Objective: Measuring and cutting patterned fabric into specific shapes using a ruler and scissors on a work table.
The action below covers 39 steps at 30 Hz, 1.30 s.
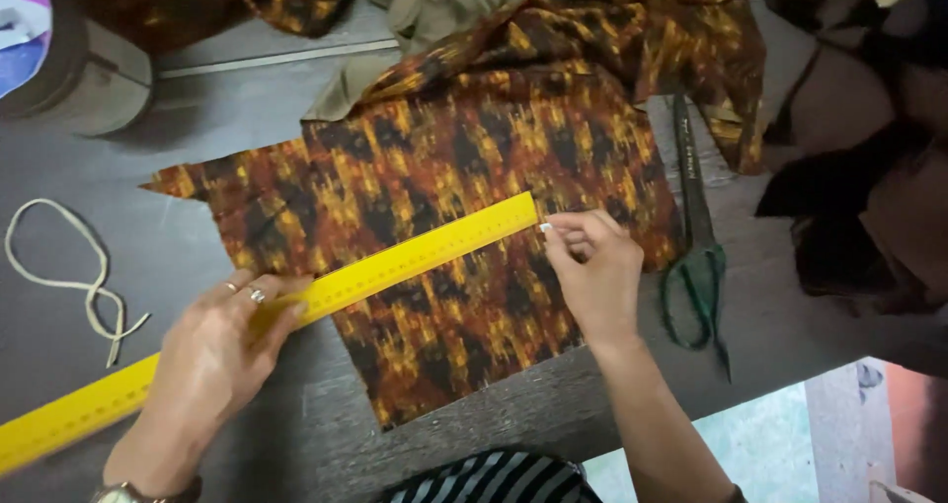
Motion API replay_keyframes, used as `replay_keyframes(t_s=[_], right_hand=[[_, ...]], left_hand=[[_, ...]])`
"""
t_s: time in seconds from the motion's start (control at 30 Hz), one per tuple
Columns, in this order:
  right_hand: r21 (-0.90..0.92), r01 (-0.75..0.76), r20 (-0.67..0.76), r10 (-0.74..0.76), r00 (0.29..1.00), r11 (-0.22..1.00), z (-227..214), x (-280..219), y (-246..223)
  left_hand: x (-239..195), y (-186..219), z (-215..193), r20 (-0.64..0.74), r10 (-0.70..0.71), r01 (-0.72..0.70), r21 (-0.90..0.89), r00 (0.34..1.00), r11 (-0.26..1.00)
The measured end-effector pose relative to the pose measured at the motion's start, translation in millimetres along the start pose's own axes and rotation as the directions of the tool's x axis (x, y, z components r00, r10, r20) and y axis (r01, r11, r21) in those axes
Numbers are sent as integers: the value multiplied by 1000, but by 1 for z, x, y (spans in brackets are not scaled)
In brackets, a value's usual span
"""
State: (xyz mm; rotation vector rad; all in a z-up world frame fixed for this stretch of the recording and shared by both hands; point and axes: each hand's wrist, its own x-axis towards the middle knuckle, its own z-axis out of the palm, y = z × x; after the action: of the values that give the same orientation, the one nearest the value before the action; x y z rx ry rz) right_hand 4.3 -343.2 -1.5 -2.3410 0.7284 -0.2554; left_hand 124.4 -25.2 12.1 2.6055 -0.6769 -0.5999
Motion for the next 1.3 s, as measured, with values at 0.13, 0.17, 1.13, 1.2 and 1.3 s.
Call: replay_keyframes(t_s=[0.13,0.17,1.13,1.2,1.3], right_hand=[[-25,-31,-1,31,1000,999,4,2,5],[-18,-36,9,36,999,999,4,3,5],[-255,66,171,-22,985,965,-3,-4,9],[-233,118,158,-82,984,965,-7,-13,26],[-221,-267,250,319,914,938,-34,-20,7]], left_hand=[[2,10,-8,109,-160,156,45,981,987],[2,8,-7,119,-181,172,85,976,981],[1,32,-23,211,-334,214,445,919,870],[-3,29,-23,118,-216,164,345,969,924],[-4,37,-41,195,-258,268,-29,946,963]])
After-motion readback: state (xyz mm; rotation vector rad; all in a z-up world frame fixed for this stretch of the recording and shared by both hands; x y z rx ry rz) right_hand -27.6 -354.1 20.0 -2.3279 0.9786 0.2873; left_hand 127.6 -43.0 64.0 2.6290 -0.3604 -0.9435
